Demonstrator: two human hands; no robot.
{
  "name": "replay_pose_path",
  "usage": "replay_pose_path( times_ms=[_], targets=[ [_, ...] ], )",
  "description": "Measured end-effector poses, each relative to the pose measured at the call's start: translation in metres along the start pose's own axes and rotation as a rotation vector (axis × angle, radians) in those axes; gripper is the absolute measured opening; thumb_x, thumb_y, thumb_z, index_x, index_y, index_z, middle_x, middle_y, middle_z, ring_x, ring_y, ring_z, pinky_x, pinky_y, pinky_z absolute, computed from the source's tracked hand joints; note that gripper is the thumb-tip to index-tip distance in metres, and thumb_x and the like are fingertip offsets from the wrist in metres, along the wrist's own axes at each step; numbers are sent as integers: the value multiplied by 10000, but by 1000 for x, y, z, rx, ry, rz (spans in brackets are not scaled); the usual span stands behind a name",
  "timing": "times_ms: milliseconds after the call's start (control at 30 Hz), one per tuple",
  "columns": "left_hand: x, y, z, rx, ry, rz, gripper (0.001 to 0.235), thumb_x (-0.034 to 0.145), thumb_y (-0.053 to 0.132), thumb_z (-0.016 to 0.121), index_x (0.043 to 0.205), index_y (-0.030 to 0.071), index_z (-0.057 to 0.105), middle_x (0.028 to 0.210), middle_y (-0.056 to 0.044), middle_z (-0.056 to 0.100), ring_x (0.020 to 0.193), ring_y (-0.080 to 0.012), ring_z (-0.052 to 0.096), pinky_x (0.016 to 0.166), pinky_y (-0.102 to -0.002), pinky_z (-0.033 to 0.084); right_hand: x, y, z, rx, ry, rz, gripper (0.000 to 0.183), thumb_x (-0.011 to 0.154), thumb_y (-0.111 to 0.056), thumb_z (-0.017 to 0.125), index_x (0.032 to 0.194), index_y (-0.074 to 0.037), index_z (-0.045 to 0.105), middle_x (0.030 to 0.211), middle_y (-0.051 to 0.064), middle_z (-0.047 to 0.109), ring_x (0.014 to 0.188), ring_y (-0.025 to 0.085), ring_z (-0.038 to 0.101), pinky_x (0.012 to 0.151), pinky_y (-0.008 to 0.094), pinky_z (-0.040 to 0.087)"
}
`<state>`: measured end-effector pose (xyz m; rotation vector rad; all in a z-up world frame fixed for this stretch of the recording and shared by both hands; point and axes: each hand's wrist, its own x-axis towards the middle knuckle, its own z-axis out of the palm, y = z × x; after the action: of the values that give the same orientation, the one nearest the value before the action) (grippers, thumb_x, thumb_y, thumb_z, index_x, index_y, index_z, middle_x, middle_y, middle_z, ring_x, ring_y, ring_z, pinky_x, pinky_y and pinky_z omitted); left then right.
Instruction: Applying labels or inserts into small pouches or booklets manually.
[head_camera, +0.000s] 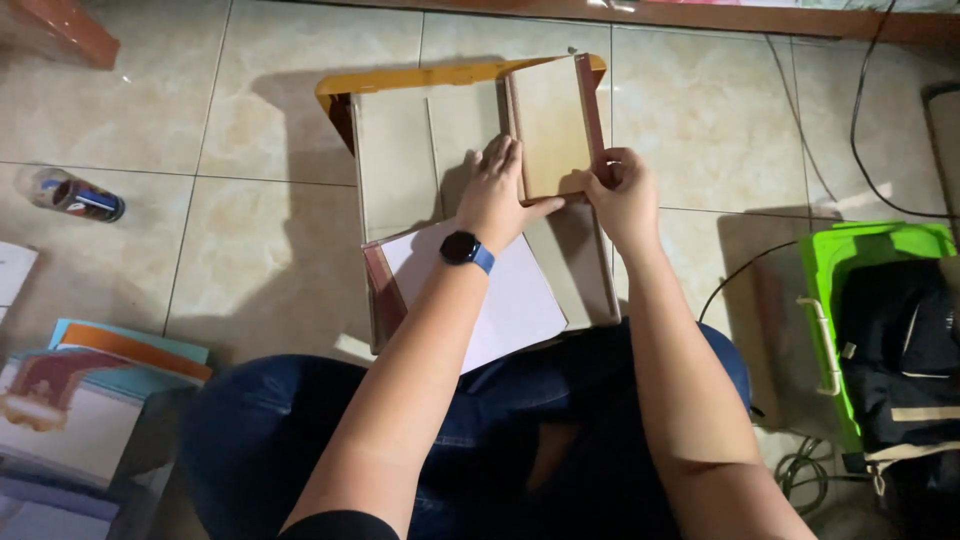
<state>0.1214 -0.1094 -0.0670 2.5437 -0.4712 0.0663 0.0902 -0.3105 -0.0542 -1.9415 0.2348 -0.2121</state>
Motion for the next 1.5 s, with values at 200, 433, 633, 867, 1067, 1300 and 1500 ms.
replay_pose_path(
  times_ms=[200, 433, 633, 867, 1067, 1300, 1500],
  targets=[
    [-3, 10, -16, 36, -132, -20, 1018, 872, 594, 704, 1575, 18, 245, 1611, -229, 367, 1533, -293, 319, 1289, -539, 121, -21, -32, -4, -580, 189, -218, 318, 908, -273, 781, 1143, -117, 636, 966, 95, 606, 887, 397, 708, 736, 487, 585],
    [-1, 0, 4, 121, -91, 25, 942, 872, 639, 691, 1518, 43, 350, 1561, -201, 442, 1509, -289, 352, 1270, -553, 172, -39, -69, -18, -555, -271, -236, 893, 826, -299, 829, 1545, -6, 386, 1631, 263, 290, 1348, 591, 422, 1128, 668, 412],
    [-2, -1, 5, 117, -109, 11, 849, 884, 650, 654, 1476, 75, 456, 1556, -193, 471, 1480, -293, 413, 1249, -608, 130, -24, -35, -19, -469, -191, -400, 676, 872, -273, 832, 1440, -25, 560, 1496, 210, 529, 1275, 469, 553, 1034, 532, 524],
    [-4, 2, 4, 194, -80, 18, 812, 893, 684, 626, 1444, 102, 495, 1523, -151, 530, 1437, -258, 484, 1230, -626, 121, -19, -22, -18, -415, -179, -385, 747, 759, -277, 919, 1395, -52, 596, 1488, 202, 523, 1267, 472, 549, 1039, 492, 538],
    [-8, 3, 3, 113, -28, -4, 863, 846, 653, 708, 1466, 101, 470, 1495, -149, 562, 1412, -256, 520, 1224, -647, 149, -17, -19, -23, -318, -179, -399, 633, 808, -209, 906, 1330, 18, 630, 1440, 216, 557, 1255, 463, 560, 1044, 427, 537],
    [-23, 29, -46, 126, 22, -19, 850, 735, 705, 779, 1345, 159, 552, 1458, -94, 557, 1406, -287, 468, 1094, -678, 349, -23, -34, -24, -349, -183, -397, 585, 840, -51, 854, 1349, 74, 594, 1418, 239, 572, 1262, 432, 580, 1048, 436, 543],
    [-17, 26, -42, 82, -72, -81, 799, 777, 735, 691, 1387, 243, 531, 1514, -98, 540, 1485, -334, 374, 1111, -714, 236, -18, -23, -26, -308, -184, -352, 546, 872, -44, 821, 1359, 56, 597, 1408, 220, 588, 1273, 399, 581, 1067, 426, 533]
  ],
)
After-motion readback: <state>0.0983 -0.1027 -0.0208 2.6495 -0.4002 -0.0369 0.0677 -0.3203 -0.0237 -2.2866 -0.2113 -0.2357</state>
